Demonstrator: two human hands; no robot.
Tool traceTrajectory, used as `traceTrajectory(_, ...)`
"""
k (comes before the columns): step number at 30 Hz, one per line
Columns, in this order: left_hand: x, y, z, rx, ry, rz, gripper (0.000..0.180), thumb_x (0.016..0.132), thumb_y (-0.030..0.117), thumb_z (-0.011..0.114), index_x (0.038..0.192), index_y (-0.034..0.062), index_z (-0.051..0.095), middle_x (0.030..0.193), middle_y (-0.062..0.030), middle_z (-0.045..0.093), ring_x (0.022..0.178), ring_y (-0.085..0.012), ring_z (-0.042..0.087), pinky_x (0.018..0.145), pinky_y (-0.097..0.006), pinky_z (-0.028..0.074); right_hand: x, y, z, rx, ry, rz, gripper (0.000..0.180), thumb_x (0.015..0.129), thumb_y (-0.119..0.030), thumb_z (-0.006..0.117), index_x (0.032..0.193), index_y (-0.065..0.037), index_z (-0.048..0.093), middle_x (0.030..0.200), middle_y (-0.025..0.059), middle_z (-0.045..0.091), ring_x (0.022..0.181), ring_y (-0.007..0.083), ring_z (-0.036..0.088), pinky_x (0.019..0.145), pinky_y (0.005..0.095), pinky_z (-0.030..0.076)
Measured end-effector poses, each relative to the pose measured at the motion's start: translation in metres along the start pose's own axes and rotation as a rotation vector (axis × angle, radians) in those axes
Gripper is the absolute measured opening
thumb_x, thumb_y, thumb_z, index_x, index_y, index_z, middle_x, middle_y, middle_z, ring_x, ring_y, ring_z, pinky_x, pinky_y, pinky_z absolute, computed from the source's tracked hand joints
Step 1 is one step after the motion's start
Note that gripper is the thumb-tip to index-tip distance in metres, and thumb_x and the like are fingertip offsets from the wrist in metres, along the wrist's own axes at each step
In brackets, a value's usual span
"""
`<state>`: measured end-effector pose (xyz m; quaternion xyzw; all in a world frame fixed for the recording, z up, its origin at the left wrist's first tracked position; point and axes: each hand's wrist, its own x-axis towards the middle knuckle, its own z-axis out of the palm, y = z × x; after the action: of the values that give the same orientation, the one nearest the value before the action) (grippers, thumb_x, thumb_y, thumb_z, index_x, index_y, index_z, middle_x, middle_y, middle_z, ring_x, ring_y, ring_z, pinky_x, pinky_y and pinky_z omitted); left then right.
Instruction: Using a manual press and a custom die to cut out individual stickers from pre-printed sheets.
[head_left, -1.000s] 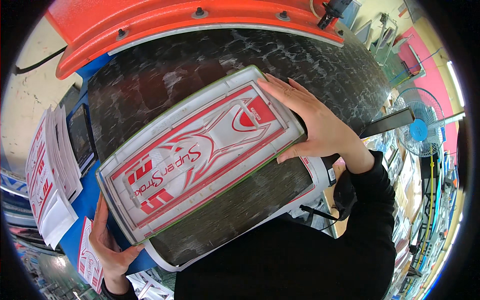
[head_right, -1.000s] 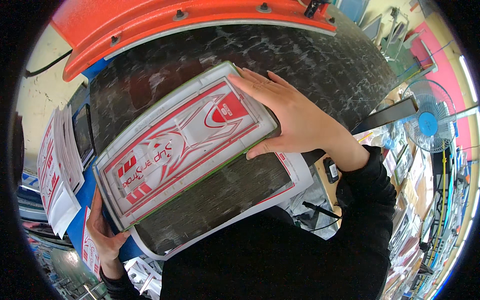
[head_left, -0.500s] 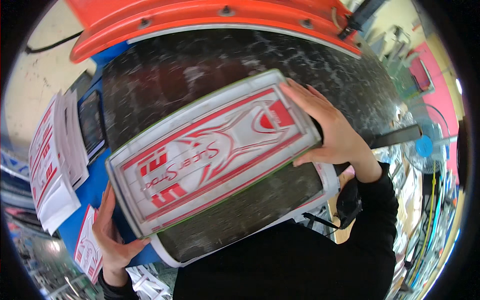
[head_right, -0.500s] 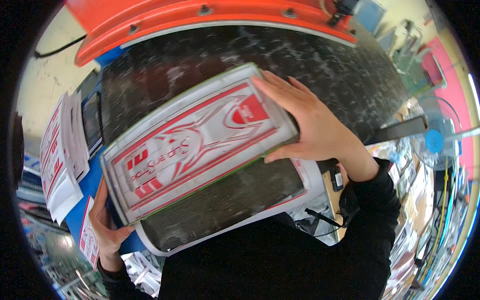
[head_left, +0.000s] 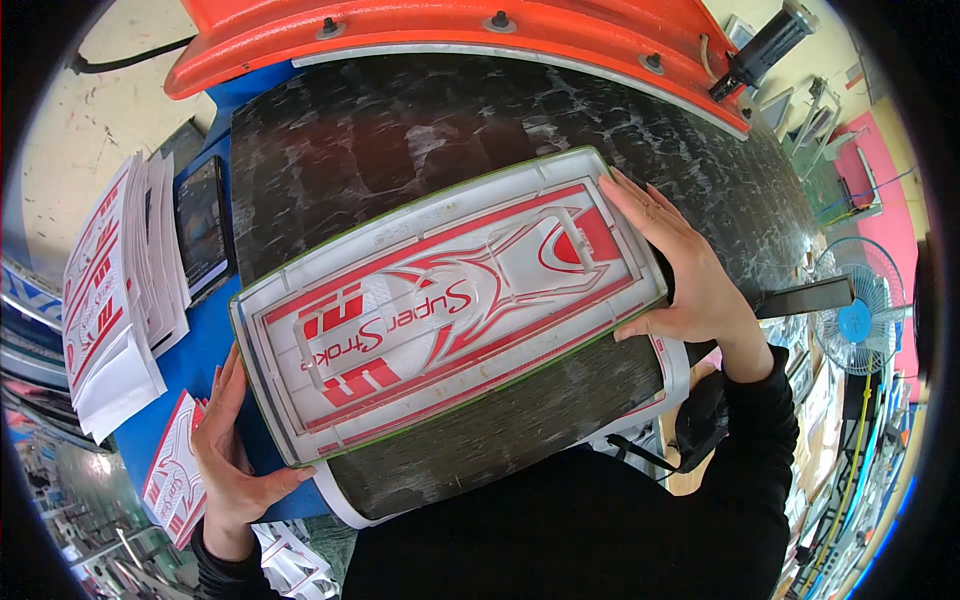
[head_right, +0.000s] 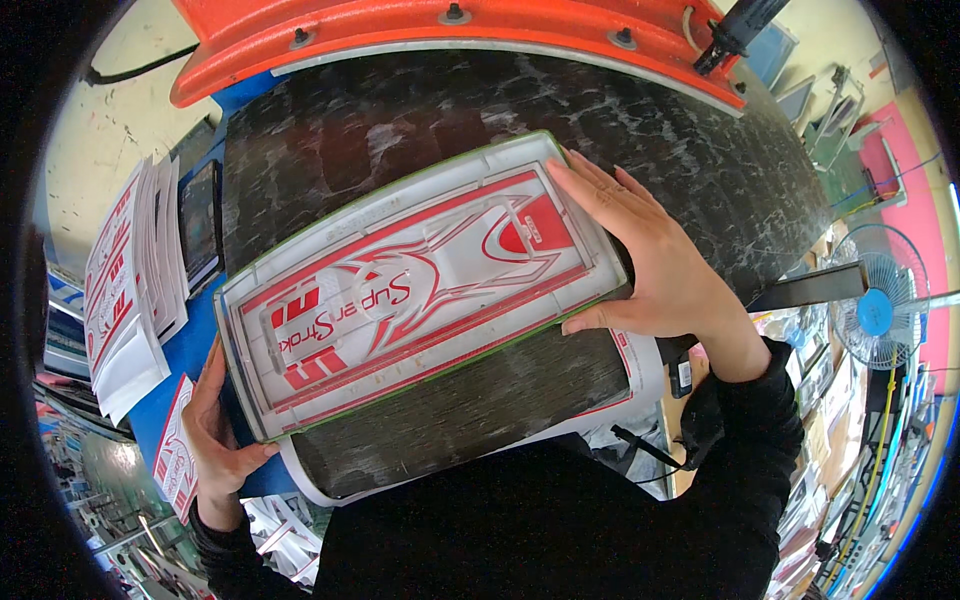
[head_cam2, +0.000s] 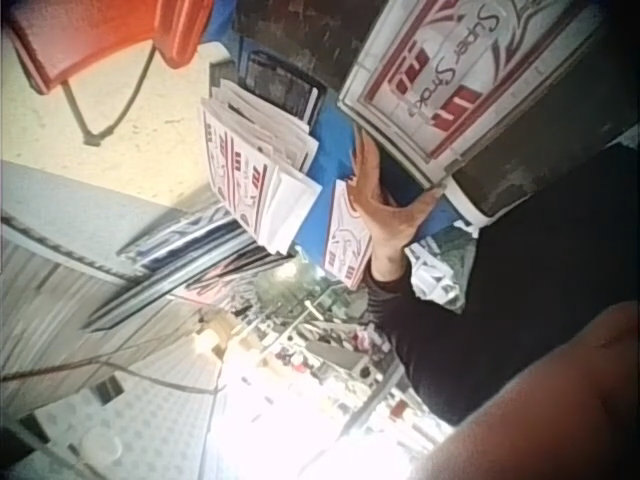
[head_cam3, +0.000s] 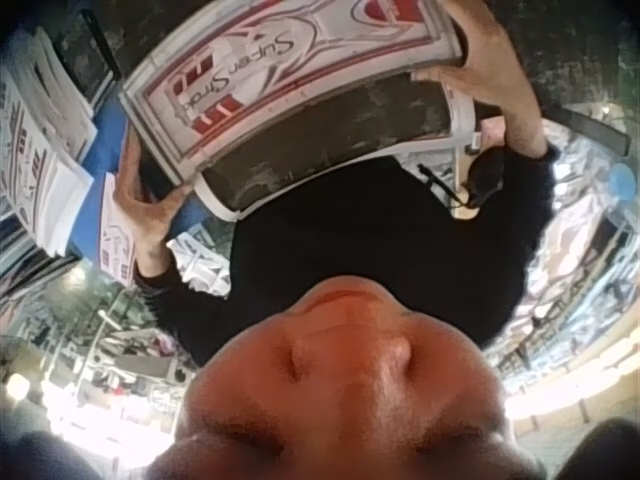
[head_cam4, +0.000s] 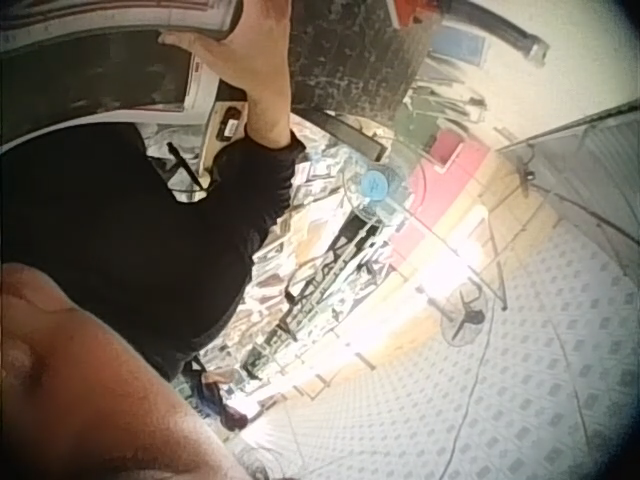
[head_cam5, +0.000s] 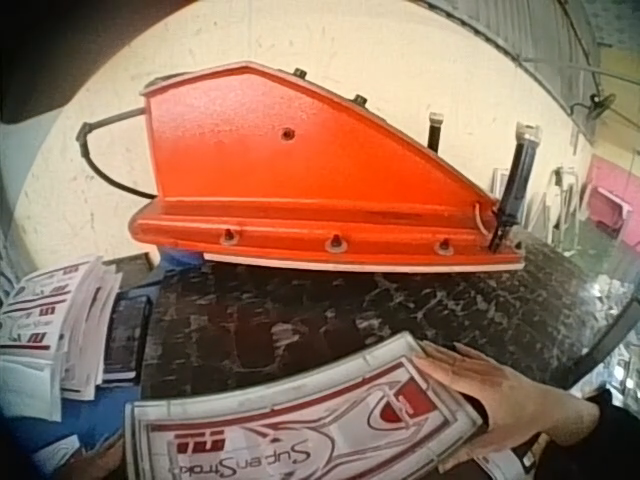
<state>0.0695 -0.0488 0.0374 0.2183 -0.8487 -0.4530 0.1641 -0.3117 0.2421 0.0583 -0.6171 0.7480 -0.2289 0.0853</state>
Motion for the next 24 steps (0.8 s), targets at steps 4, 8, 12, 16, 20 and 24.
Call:
traceTrajectory(4, -0.004, -0.004, -0.007, 0.059, -0.027, 0.021, 0.115, 0.059, 0.046, 0.093, 0.151, -0.0001, 0.043, 0.154, -0.0253, 0.044, 0.147, -0.0384, 0.037, 0.121, -0.054, 0.015, 0.007, 0.000, 0.004, 0.038, -0.004, -0.012, 0.121, 0.058, -0.043, 0.092, 0.157, -0.008, 0.033, 0.160, 0.0206, 0.036, 0.150, 0.0366, 0.031, 0.121, 0.0572, 0.019)
traceTrajectory(8, 0.006, -0.004, -0.005, 0.079, -0.091, 0.184, 0.113, 0.058, 0.031, 0.095, 0.153, 0.0032, 0.041, 0.157, -0.0249, 0.040, 0.149, -0.0359, 0.034, 0.120, -0.056, 0.014, -0.007, 0.008, -0.001, 0.036, 0.015, 0.037, 0.121, 0.057, -0.049, 0.087, 0.155, -0.002, 0.035, 0.158, 0.0206, 0.039, 0.149, 0.0347, 0.034, 0.122, 0.0539, 0.017)
traceTrajectory(12, 0.002, 0.004, -0.006, 0.085, -0.080, 0.171, 0.111, 0.060, 0.024, 0.095, 0.154, 0.0059, 0.040, 0.159, -0.0219, 0.038, 0.150, -0.0357, 0.033, 0.120, -0.058, 0.013, -0.002, 0.007, 0.005, 0.060, -0.004, 0.019, 0.121, 0.059, -0.054, 0.085, 0.154, 0.002, 0.035, 0.157, 0.0221, 0.040, 0.146, 0.0372, 0.038, 0.121, 0.0539, 0.018)
traceTrajectory(16, 0.000, 0.005, -0.007, 0.104, -0.086, 0.149, 0.114, 0.058, 0.025, 0.097, 0.154, 0.0069, 0.040, 0.159, -0.0218, 0.038, 0.149, -0.0357, 0.033, 0.120, -0.059, 0.013, -0.003, 0.009, 0.007, -0.014, -0.006, 0.026, 0.127, 0.066, -0.073, 0.076, 0.155, 0.003, 0.030, 0.156, 0.0231, 0.041, 0.145, 0.0345, 0.041, 0.122, 0.0488, 0.019)
traceTrajectory(20, -0.002, 0.002, -0.008, 0.101, -0.090, 0.151, 0.115, 0.057, 0.026, 0.097, 0.154, 0.0068, 0.040, 0.159, -0.0216, 0.038, 0.149, -0.0362, 0.034, 0.120, -0.061, 0.013, -0.001, 0.007, 0.008, 0.048, 0.003, 0.046, 0.125, 0.065, -0.071, 0.078, 0.154, 0.004, 0.033, 0.156, 0.0254, 0.040, 0.144, 0.0377, 0.040, 0.122, 0.0490, 0.021)
traceTrajectory(24, -0.001, 0.001, -0.008, 0.102, -0.090, 0.178, 0.116, 0.056, 0.029, 0.098, 0.154, 0.0061, 0.040, 0.159, -0.0219, 0.038, 0.148, -0.0365, 0.035, 0.120, -0.061, 0.014, -0.001, 0.008, 0.008, 0.074, 0.016, 0.049, 0.125, 0.063, -0.069, 0.080, 0.153, 0.004, 0.035, 0.155, 0.0261, 0.041, 0.144, 0.0404, 0.040, 0.121, 0.0497, 0.022)
